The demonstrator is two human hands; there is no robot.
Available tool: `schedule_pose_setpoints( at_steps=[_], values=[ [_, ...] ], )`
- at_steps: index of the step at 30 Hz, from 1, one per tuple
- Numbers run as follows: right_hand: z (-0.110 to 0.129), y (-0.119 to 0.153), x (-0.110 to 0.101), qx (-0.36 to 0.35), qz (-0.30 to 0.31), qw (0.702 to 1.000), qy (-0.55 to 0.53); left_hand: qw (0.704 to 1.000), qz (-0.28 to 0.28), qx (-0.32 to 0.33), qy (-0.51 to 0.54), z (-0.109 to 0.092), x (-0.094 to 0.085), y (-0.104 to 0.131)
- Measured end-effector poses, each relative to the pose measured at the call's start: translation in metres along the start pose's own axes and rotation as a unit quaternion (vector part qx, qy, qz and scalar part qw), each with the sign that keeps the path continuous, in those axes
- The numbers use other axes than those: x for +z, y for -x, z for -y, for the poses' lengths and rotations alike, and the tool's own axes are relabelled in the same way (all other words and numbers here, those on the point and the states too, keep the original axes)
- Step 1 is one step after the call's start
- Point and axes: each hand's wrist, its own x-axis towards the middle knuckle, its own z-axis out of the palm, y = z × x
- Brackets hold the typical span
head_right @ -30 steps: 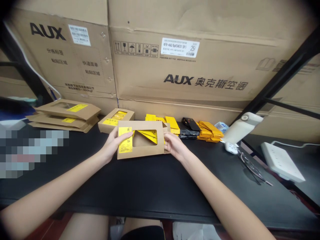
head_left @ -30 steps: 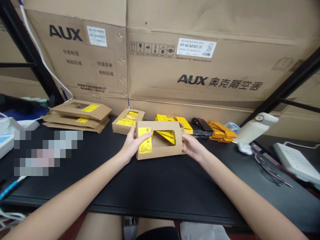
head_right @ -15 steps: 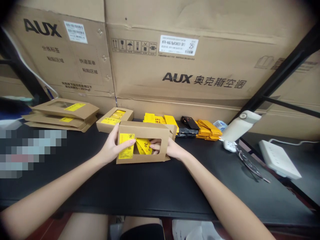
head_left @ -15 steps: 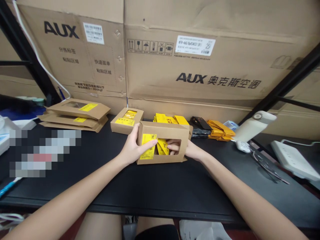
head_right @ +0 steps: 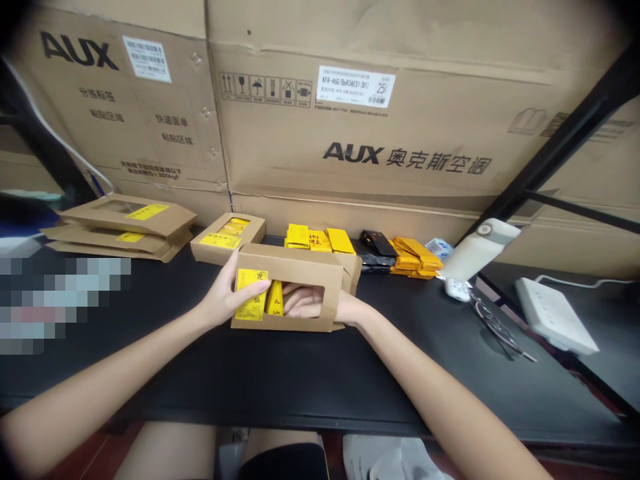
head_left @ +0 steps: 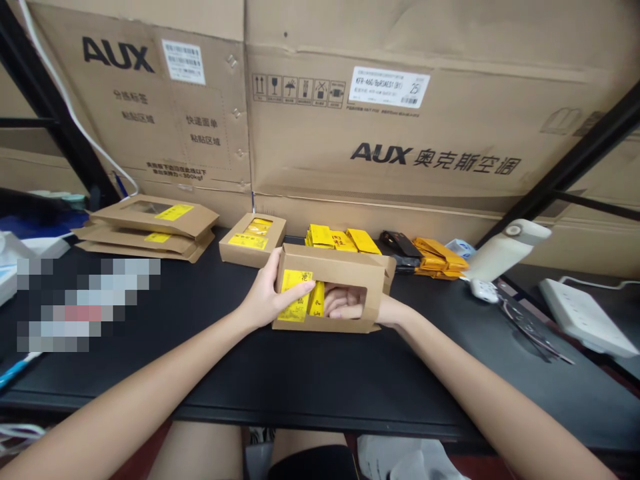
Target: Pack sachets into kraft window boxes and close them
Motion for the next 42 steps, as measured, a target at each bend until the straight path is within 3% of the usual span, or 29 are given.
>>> schedule_pose_setpoints(
  at_steps=[3,6,14,20,23,29,32,36,42],
  values=[
    [-0.002,-0.002,0.005,-0.025,0.073,0.995,-0.061,1.000,0.018,-0.002,0.013,0.001,0.001,-0.001],
    [-0.007,-0.004,0.005,-0.049,0.102,0.991,-0.076,0.999,0.021,-0.010,0.027,0.000,0.002,-0.001],
    [-0.017,-0.012,0.001,0.025,0.077,0.979,-0.190,0.996,-0.001,-0.049,0.073,-0.002,-0.001,-0.007],
    [-0.010,-0.013,-0.001,0.070,0.062,0.967,-0.237,0.990,-0.017,-0.103,0.099,-0.004,-0.003,-0.012],
    [-0.004,-0.012,0.001,0.073,0.030,0.966,-0.247,0.985,-0.025,-0.133,0.102,-0.004,-0.003,-0.014],
    [0.005,-0.013,0.009,0.021,-0.114,0.947,-0.298,0.968,-0.073,-0.204,0.124,0.005,-0.010,-0.018],
    [0.003,-0.014,0.012,0.011,-0.140,0.948,-0.285,0.961,-0.076,-0.224,0.143,0.008,-0.014,-0.019],
    [-0.002,-0.012,0.016,-0.005,-0.141,0.971,-0.191,0.957,-0.072,-0.243,0.140,0.005,-0.016,-0.019],
    [0.001,-0.001,0.025,-0.042,-0.100,0.993,-0.042,0.955,-0.012,-0.270,0.124,0.004,-0.021,-0.017]
  ],
)
